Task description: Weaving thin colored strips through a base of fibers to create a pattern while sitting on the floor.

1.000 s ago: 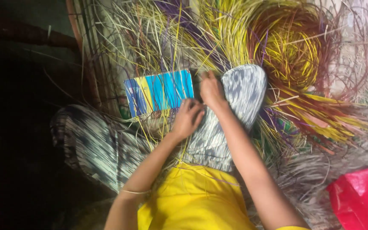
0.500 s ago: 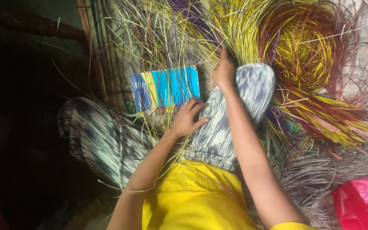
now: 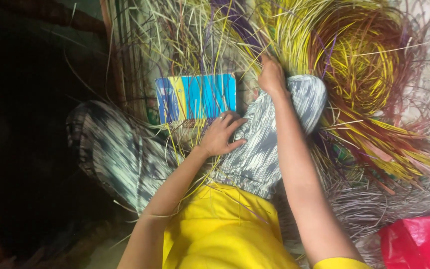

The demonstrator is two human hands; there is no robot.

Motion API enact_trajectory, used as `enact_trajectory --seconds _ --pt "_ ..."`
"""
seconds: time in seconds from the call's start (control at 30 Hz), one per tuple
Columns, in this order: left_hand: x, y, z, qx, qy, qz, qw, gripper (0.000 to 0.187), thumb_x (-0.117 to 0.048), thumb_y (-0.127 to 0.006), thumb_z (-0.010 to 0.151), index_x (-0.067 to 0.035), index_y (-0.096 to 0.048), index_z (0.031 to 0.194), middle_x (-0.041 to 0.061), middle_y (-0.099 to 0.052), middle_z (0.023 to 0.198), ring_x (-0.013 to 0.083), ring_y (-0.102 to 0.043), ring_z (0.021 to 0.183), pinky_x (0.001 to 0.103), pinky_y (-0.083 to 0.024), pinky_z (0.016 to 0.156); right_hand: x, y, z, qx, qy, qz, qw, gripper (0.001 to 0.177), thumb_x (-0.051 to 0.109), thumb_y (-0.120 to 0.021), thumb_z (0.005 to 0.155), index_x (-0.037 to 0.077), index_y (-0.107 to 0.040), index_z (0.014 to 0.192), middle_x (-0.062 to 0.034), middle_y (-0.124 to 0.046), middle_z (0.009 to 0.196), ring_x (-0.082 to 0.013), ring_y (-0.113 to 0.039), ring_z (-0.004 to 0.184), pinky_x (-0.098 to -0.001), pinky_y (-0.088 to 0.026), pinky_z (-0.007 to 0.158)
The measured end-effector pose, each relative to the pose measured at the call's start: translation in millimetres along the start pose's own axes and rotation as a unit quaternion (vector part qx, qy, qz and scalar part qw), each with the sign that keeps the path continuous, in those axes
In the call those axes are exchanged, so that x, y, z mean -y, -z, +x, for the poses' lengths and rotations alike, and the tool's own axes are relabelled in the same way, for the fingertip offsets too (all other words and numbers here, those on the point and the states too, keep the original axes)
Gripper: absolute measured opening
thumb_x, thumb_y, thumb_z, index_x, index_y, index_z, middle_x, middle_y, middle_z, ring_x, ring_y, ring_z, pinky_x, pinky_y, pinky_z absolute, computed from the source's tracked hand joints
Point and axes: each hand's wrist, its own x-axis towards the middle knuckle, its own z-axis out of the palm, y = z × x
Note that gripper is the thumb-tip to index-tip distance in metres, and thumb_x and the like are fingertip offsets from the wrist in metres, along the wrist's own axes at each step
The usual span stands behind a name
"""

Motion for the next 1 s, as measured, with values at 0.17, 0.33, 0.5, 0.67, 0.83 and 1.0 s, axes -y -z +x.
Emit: enact_trajectory --seconds 0.17,0.33,0.5,0.67,0.83,1.0 --pt "1 -1 -1 0.0 -0.007 0.015 1.0 0.051 -0.046 -0.053 0.075 -0.015 -0.046 0.115 0.008 -0.046 0.095 0.0302 -0.044 0.101 0.038 -0.042 0.076 -19 -12 1 0.045 0.054 -0.009 0.997 0.04 -0.004 -0.046 0.07 0.016 -0.061 0.101 -0.0165 -0.055 0.089 -0.0353 -0.052 0.091 -0.0411 -0.042 0.08" --pt "-18 5 2 0.022 -0.013 0.04 0.999 0.052 -0.042 -0.052 0.076 -0.012 -0.043 0.117 0.013 -0.047 0.101 0.0328 -0.043 0.106 0.04 -0.04 0.082 -11 -10 -3 0.05 0.061 -0.014 0.997 0.042 -0.006 -0.041 0.071 0.016 -0.062 0.099 -0.0166 -0.053 0.087 -0.0356 -0.053 0.09 -0.0406 -0.043 0.079" --pt "-89 27 -11 0.038 -0.075 -0.031 0.996 0.045 -0.029 -0.05 0.079 -0.005 -0.041 0.116 0.015 -0.04 0.119 0.0303 -0.042 0.11 0.046 -0.034 0.095 28 9 -9 -0.021 -0.041 0.008 0.999 0.034 -0.011 -0.046 0.07 0.001 -0.055 0.101 -0.0189 -0.045 0.112 -0.032 -0.051 0.094 -0.0358 -0.042 0.085" --pt "-87 -8 -38 0.107 -0.162 -0.065 0.979 0.031 -0.032 -0.038 0.083 -0.008 -0.057 0.09 0.012 -0.046 0.114 0.0244 -0.034 0.117 0.041 -0.024 0.102 23 5 -9 -0.088 -0.042 0.0 0.995 0.019 -0.004 -0.055 0.071 0.002 -0.058 0.089 -0.0115 -0.053 0.091 -0.0241 -0.057 0.072 -0.0317 -0.051 0.069" --pt "-70 -24 -39 0.114 -0.165 -0.091 0.976 0.016 -0.021 -0.049 0.08 -0.012 -0.059 0.088 0.006 -0.045 0.112 0.0195 -0.032 0.118 0.038 -0.024 0.1 19 2 -7 -0.095 -0.042 0.019 0.994 0.022 -0.004 -0.055 0.072 0.004 -0.06 0.092 -0.0135 -0.054 0.096 -0.0181 -0.058 0.061 -0.0208 -0.053 0.059" --pt "-70 -22 -38 0.115 -0.172 -0.086 0.975 0.011 -0.017 -0.053 0.076 -0.013 -0.057 0.086 0.006 -0.043 0.108 0.0187 -0.033 0.117 0.036 -0.024 0.096 19 1 -10 -0.125 0.004 0.01 0.992 0.03 -0.007 -0.054 0.069 0.001 -0.058 0.097 -0.0144 -0.052 0.097 -0.0241 -0.059 0.071 -0.0281 -0.052 0.067"
